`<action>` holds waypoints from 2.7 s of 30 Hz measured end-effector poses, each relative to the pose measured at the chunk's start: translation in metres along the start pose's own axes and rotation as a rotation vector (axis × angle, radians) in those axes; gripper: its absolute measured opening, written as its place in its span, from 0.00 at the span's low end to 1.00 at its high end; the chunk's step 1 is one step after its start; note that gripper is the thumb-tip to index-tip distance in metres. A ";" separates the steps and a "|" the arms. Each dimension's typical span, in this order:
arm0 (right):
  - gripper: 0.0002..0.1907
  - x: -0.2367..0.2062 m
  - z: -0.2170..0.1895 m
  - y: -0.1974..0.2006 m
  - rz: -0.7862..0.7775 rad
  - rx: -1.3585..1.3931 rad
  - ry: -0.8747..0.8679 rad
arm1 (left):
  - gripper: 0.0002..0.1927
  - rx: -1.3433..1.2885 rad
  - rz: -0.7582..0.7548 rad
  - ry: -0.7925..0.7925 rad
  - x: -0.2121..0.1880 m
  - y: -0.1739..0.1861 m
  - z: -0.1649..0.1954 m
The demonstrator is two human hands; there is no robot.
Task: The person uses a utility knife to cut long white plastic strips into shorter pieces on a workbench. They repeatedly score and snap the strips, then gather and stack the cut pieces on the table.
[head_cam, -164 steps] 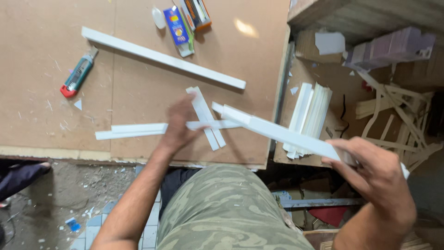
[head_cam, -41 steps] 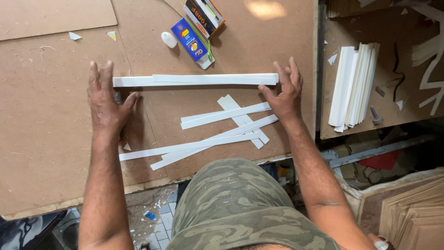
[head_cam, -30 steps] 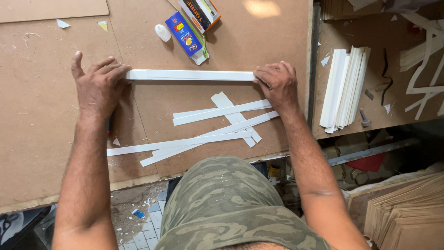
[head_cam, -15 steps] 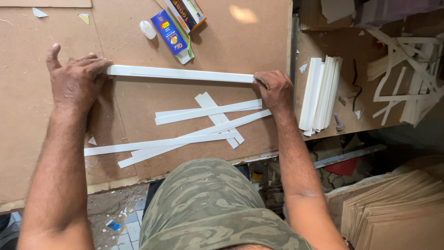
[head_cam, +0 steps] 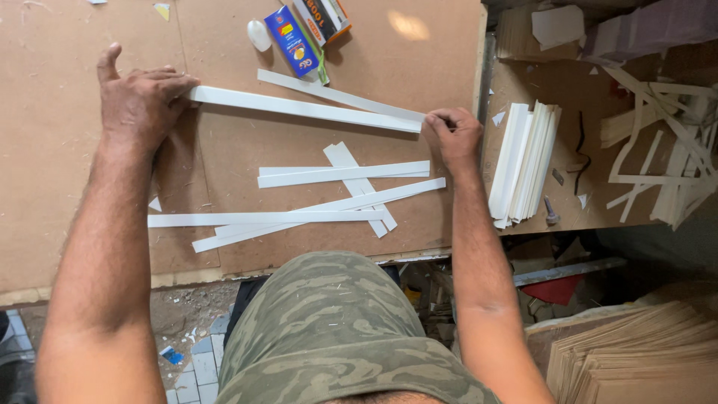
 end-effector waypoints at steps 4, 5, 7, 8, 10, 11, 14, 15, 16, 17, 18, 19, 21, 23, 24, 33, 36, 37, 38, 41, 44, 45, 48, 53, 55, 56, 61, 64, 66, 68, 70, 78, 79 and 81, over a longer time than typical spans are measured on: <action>0.04 -0.028 0.021 0.014 -0.069 0.548 -0.210 | 0.10 0.033 -0.074 0.016 0.001 0.001 0.004; 0.05 -0.039 0.022 0.016 -0.094 0.660 -0.217 | 0.22 0.051 0.003 0.013 -0.003 0.008 0.007; 0.07 -0.058 0.023 0.016 -0.144 0.889 -0.227 | 0.48 0.092 0.162 0.012 -0.012 0.023 0.018; 0.06 -0.068 0.027 0.011 -0.191 0.818 -0.279 | 0.40 0.004 0.184 0.082 -0.024 0.027 0.023; 0.05 -0.082 0.036 -0.002 -0.277 0.672 -0.365 | 0.25 -0.171 0.251 0.217 -0.057 0.037 0.036; 0.05 -0.086 0.042 -0.008 -0.283 0.549 -0.418 | 0.18 -0.245 0.302 0.246 -0.075 0.042 0.049; 0.06 -0.088 0.056 -0.027 -0.291 0.226 -0.468 | 0.11 -0.390 0.350 0.282 -0.126 0.047 0.091; 0.06 -0.086 0.057 -0.030 -0.290 0.145 -0.431 | 0.10 -0.474 0.289 0.322 -0.144 0.043 0.101; 0.07 -0.084 0.056 -0.032 -0.280 0.064 -0.392 | 0.12 -0.485 0.232 0.320 -0.157 0.040 0.110; 0.07 -0.083 0.057 -0.034 -0.299 -0.028 -0.363 | 0.15 -0.498 0.180 0.316 -0.165 0.035 0.117; 0.08 -0.083 0.060 -0.033 -0.319 -0.123 -0.336 | 0.17 -0.475 0.159 0.282 -0.173 0.033 0.122; 0.09 -0.085 0.063 -0.030 -0.334 -0.221 -0.312 | 0.20 -0.456 0.138 0.244 -0.179 0.030 0.126; 0.09 -0.087 0.063 -0.017 -0.283 -0.334 -0.273 | 0.21 -0.453 0.096 0.182 -0.186 0.023 0.129; 0.09 -0.090 0.062 -0.009 -0.246 -0.376 -0.271 | 0.17 -0.465 0.059 0.156 -0.189 0.014 0.125; 0.09 -0.090 0.062 -0.006 -0.228 -0.362 -0.299 | 0.15 -0.451 0.026 0.151 -0.190 0.009 0.123; 0.08 -0.098 0.039 0.012 0.215 -0.444 -0.086 | 0.19 -0.421 -0.096 0.063 -0.182 0.004 0.122; 0.08 -0.119 0.057 0.012 0.194 -0.396 -0.279 | 0.26 -0.439 -0.079 0.086 -0.181 0.009 0.137; 0.11 -0.126 0.055 0.008 0.200 -0.368 -0.231 | 0.23 -0.435 -0.070 0.098 -0.182 0.009 0.144; 0.13 -0.133 0.052 0.005 0.205 -0.340 -0.185 | 0.21 -0.431 -0.062 0.108 -0.180 0.008 0.150; 0.10 -0.143 0.058 -0.007 0.091 -0.289 -0.245 | 0.18 -0.431 -0.093 0.131 -0.176 -0.001 0.168; 0.12 -0.145 0.059 -0.004 0.135 -0.205 -0.268 | 0.17 -0.397 -0.091 0.096 -0.170 -0.006 0.183; 0.12 -0.145 0.059 -0.005 0.108 -0.170 -0.269 | 0.18 -0.409 -0.061 0.099 -0.168 -0.006 0.186; 0.12 -0.145 0.059 -0.008 0.051 -0.125 -0.266 | 0.18 -0.418 -0.016 0.082 -0.162 -0.006 0.194; 0.14 -0.143 0.042 -0.012 0.112 -0.207 -0.199 | 0.18 -0.421 -0.074 0.015 -0.146 -0.012 0.209; 0.19 -0.130 0.021 -0.029 -0.014 -0.319 0.032 | 0.18 -0.431 -0.014 0.042 -0.135 -0.006 0.207; 0.22 -0.123 0.011 -0.038 -0.077 -0.374 0.146 | 0.19 -0.437 0.015 0.054 -0.128 -0.002 0.206; 0.31 -0.097 0.002 -0.074 -0.316 -0.490 0.259 | 0.31 -0.395 0.081 0.005 -0.079 0.013 0.200; 0.22 -0.097 0.007 -0.076 -0.383 -0.533 0.222 | 0.38 -0.328 0.061 -0.068 -0.056 0.018 0.203; 0.18 -0.099 0.005 -0.073 -0.387 -0.539 0.252 | 0.40 -0.299 0.057 -0.117 -0.046 0.021 0.209; 0.17 -0.100 0.001 -0.071 -0.373 -0.532 0.318 | 0.42 -0.299 0.060 -0.165 -0.041 0.024 0.216; 0.16 -0.099 0.007 -0.071 -0.425 -0.528 0.229 | 0.31 -0.208 0.077 -0.204 -0.039 0.026 0.225; 0.15 -0.118 -0.010 -0.067 -0.260 -0.547 0.449 | 0.12 -0.235 0.004 -0.232 -0.058 0.015 0.230; 0.20 -0.119 -0.010 -0.069 -0.236 -0.619 0.476 | 0.12 -0.243 0.040 -0.208 -0.062 0.016 0.226; 0.25 -0.120 -0.009 -0.072 -0.235 -0.667 0.439 | 0.13 -0.243 0.092 -0.189 -0.066 0.019 0.223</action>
Point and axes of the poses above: each hand's wrist, its own x-axis towards the middle knuckle, its own y-axis out of the back of the hand, z = x × y, the point moved 7 cm from there along x, towards the middle knuckle, and after that the axes turned 9 degrees about x, right-handed, at the moved point
